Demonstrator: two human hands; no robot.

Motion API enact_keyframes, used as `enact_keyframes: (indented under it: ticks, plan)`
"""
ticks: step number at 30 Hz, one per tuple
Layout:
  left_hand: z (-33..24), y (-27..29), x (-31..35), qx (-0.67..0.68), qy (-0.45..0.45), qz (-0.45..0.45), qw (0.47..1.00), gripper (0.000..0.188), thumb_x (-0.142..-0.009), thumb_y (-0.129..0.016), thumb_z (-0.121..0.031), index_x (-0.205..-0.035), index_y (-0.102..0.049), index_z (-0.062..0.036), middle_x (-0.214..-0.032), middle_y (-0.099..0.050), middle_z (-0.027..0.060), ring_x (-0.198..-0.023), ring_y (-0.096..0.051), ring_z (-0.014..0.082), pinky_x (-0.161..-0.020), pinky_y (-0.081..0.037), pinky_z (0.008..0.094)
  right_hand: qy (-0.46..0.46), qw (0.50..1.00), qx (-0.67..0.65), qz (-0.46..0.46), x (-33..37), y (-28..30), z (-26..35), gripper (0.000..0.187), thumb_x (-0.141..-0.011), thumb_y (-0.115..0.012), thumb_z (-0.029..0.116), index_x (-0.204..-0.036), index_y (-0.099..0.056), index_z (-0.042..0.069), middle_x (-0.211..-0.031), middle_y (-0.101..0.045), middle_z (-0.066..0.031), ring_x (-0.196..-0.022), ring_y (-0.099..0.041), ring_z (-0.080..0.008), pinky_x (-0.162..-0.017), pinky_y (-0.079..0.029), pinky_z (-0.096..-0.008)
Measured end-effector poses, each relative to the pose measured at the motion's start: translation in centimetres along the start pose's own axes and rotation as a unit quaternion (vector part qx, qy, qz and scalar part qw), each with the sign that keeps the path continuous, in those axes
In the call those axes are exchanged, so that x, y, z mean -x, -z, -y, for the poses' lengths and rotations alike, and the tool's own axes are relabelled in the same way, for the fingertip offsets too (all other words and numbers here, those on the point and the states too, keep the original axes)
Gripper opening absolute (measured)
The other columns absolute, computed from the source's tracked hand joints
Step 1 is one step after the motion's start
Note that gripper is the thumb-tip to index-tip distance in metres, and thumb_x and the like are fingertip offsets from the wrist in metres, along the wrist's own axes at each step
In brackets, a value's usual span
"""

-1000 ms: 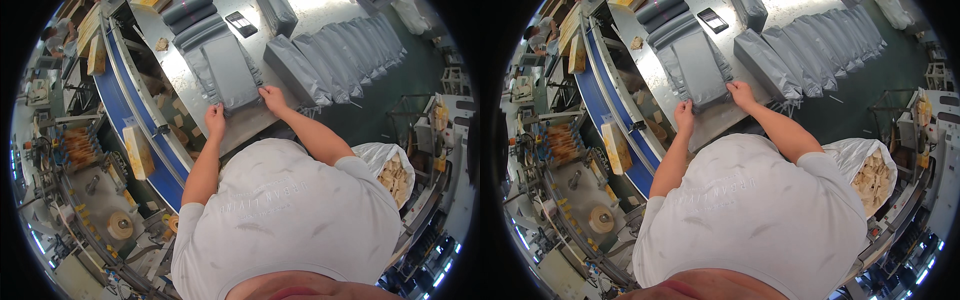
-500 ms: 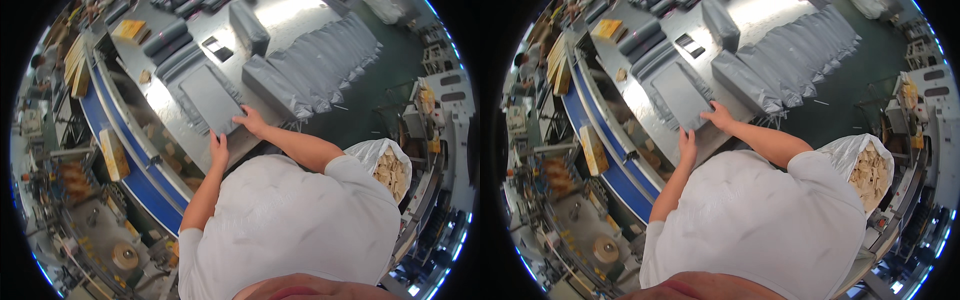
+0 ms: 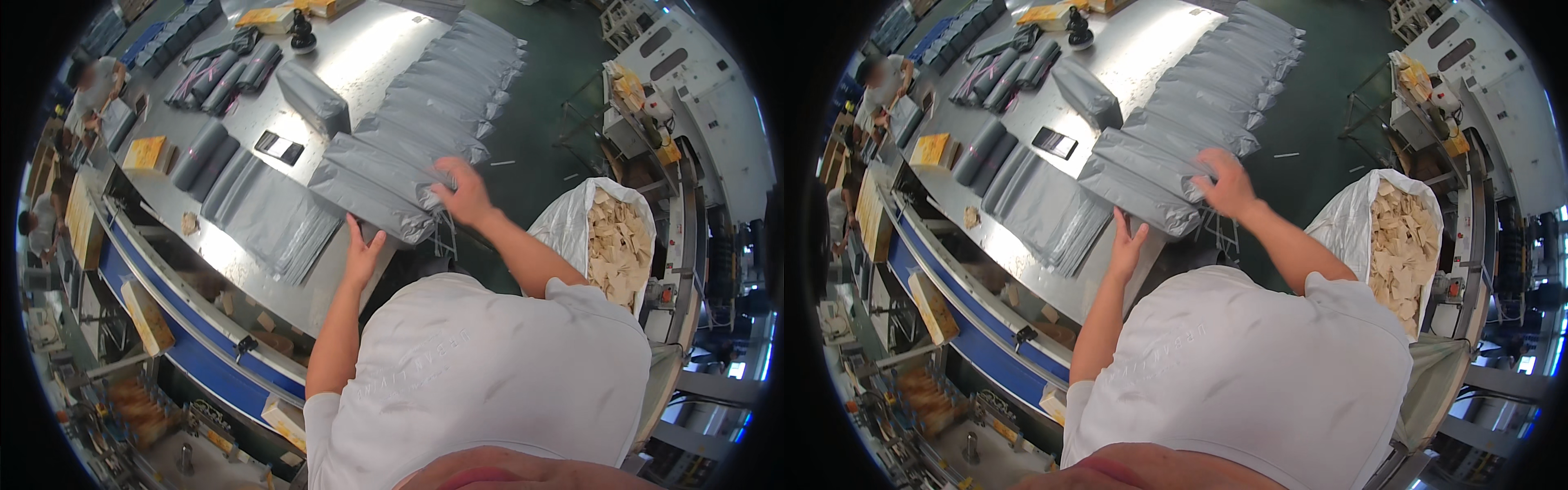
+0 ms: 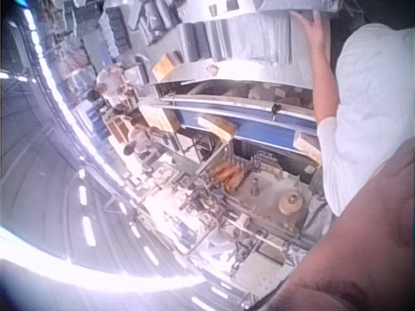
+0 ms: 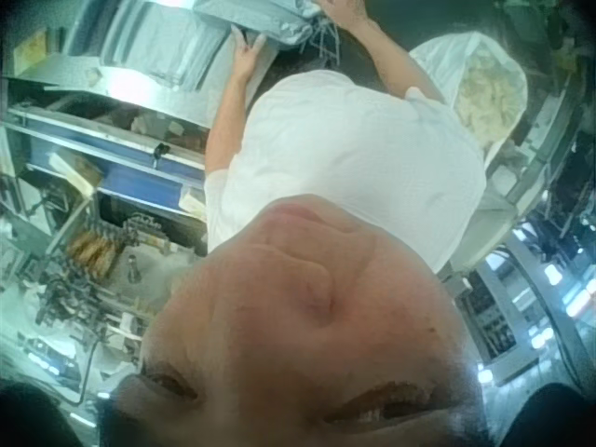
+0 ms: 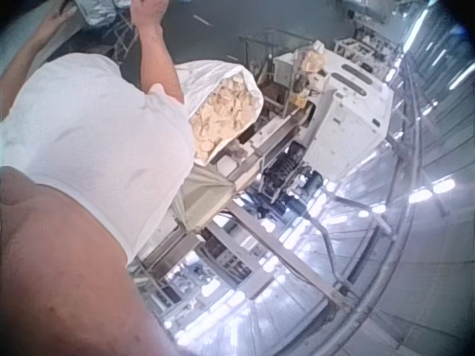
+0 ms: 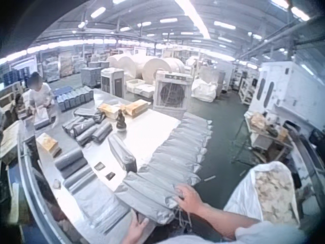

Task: The person repeatedly picks up rectangular boxes from a conveyor belt, places them into grey poly mailers on a metal table, folds the mailers closed, and stacks them. The process is continuous and repetitive.

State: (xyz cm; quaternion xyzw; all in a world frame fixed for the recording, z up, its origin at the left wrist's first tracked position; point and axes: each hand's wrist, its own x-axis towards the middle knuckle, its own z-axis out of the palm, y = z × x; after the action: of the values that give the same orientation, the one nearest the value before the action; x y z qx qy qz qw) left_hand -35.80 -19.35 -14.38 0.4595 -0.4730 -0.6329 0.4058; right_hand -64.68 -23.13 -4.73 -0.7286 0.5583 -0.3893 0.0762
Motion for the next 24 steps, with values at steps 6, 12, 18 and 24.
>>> enact_keyframes:
  ticks: [6,12,18,24]
  plan:
    - [2.1,-1.6,-2.7,-0.039,0.014,-0.093,0.995,0.099,-0.107,-0.063,-0.025,-0.168,0.012,-0.0037,-0.177,-0.003,0.0195,-0.163,-0.011,0.0292,-0.130,-0.014,0.0375,-0.207,0.973,0.044,-0.095,-8.9,7.7,-21.8,0.033,-0.090,-0.079,0.024,-0.114,-0.073,0.003,-0.108,-0.076,-0.0161,-0.098,-0.075,-0.0287,-0.088,-0.059,-0.0383]
    - [3.5,-3.1,-3.8,0.093,0.006,-0.225,0.970,0.087,-0.104,-0.064,-0.022,-0.171,-0.010,-0.0081,-0.172,-0.027,0.0153,-0.155,-0.032,0.0291,-0.127,-0.023,0.0394,-0.142,0.972,0.076,0.173,-19.0,5.7,-29.7,0.037,-0.091,-0.074,0.028,-0.120,-0.074,0.006,-0.121,-0.073,-0.0168,-0.116,-0.068,-0.0326,-0.099,-0.053,-0.0439]
    - [5.2,-5.6,-4.2,0.176,0.002,-0.338,0.924,0.076,-0.100,-0.062,-0.033,-0.165,-0.030,-0.0073,-0.158,-0.048,0.0135,-0.143,-0.048,0.0297,-0.122,-0.036,0.0426,-0.083,0.959,0.218,0.160,-17.2,-1.3,-26.4,0.051,-0.097,-0.066,0.029,-0.146,-0.055,0.017,-0.166,-0.031,-0.0202,-0.153,-0.027,-0.0434,-0.119,-0.027,-0.0628]
    - [5.2,-6.5,-4.0,0.296,0.028,-0.356,0.886,0.075,-0.096,-0.064,-0.034,-0.159,-0.038,-0.0038,-0.150,-0.053,0.0151,-0.134,-0.055,0.0314,-0.115,-0.043,0.0446,-0.111,0.952,0.186,0.218,-16.6,0.5,-24.4,0.056,-0.099,-0.065,0.034,-0.151,-0.050,0.019,-0.166,-0.029,-0.0246,-0.154,-0.026,-0.0451,-0.121,-0.021,-0.0652]
